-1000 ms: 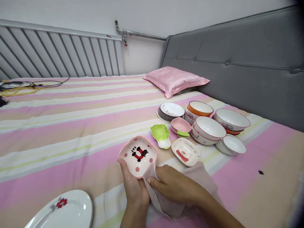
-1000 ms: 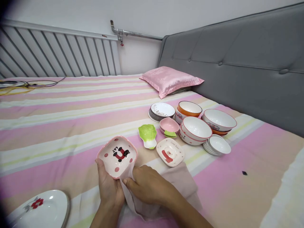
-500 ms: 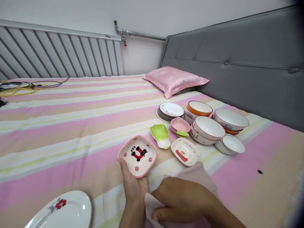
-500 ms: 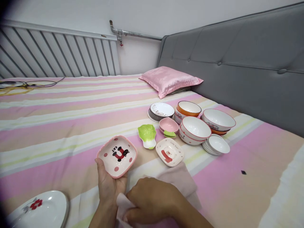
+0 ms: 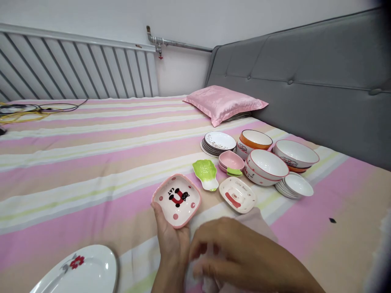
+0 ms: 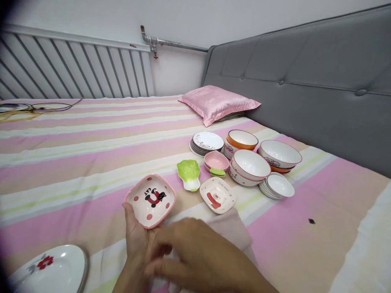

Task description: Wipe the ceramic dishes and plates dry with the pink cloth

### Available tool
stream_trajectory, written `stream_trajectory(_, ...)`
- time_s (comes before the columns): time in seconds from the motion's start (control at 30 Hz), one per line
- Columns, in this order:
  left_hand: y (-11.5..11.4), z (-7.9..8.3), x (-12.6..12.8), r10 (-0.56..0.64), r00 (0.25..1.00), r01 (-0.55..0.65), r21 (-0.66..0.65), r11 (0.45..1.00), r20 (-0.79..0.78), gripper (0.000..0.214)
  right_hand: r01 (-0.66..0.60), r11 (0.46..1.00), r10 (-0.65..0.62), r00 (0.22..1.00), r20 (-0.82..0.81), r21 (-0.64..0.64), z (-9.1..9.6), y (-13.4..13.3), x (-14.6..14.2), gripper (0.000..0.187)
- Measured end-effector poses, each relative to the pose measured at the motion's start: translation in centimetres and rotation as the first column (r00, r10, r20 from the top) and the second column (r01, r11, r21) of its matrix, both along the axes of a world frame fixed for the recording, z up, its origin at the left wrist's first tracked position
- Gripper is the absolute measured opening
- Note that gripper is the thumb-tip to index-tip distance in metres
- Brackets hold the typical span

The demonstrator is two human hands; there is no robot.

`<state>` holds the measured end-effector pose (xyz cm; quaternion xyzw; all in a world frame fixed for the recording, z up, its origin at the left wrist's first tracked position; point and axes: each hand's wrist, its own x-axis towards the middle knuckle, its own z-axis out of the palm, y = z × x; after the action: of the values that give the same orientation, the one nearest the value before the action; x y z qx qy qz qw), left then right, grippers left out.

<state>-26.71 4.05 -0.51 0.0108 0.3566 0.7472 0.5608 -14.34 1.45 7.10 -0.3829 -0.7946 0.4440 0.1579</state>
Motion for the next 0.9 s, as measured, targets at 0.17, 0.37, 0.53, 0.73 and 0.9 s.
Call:
stream_trajectory(0.17,-0.2,0.1,0.3,-0.007,0.998,0.009,0.036,0.999,-0.058,0.043,0.574,0.782,-0.589,0.808,-0.015,0.244,-2.0,2.6,0.8,0.018)
stream_trajectory(0.37,-0.5,0.6,0.8,-0.131,0.988,0.132,0.018,0.991,-0.079,0.042,0.564,0.802,-0.578,0.816,0.017,0.196,-4.0,4.0,0.8,0.03)
stream_trajectory(0.53,-0.8,0.6,1.2,-0.203,0.968,0.202,-0.019,0.979,-0.145,0.048,0.489,0.835,-0.52,0.851,0.072,0.251,-4.4,4.1,0.3,0.014)
stream_trajectory(0.73,-0.9,0.5,1.3,-0.259,0.913,0.262,-0.033,0.965,-0.315,0.043,0.492,0.815,-0.552,0.82,0.153,0.306,-5.1,4.5,0.4,0.013)
stream_trajectory(0.9,-0.9,0.4,1.2,-0.228,0.804,0.272,-0.001,0.962,-0.55,0.029,0.534,0.805,-0.564,0.824,0.052,0.259,-5.0,4.9,1.0,0.017)
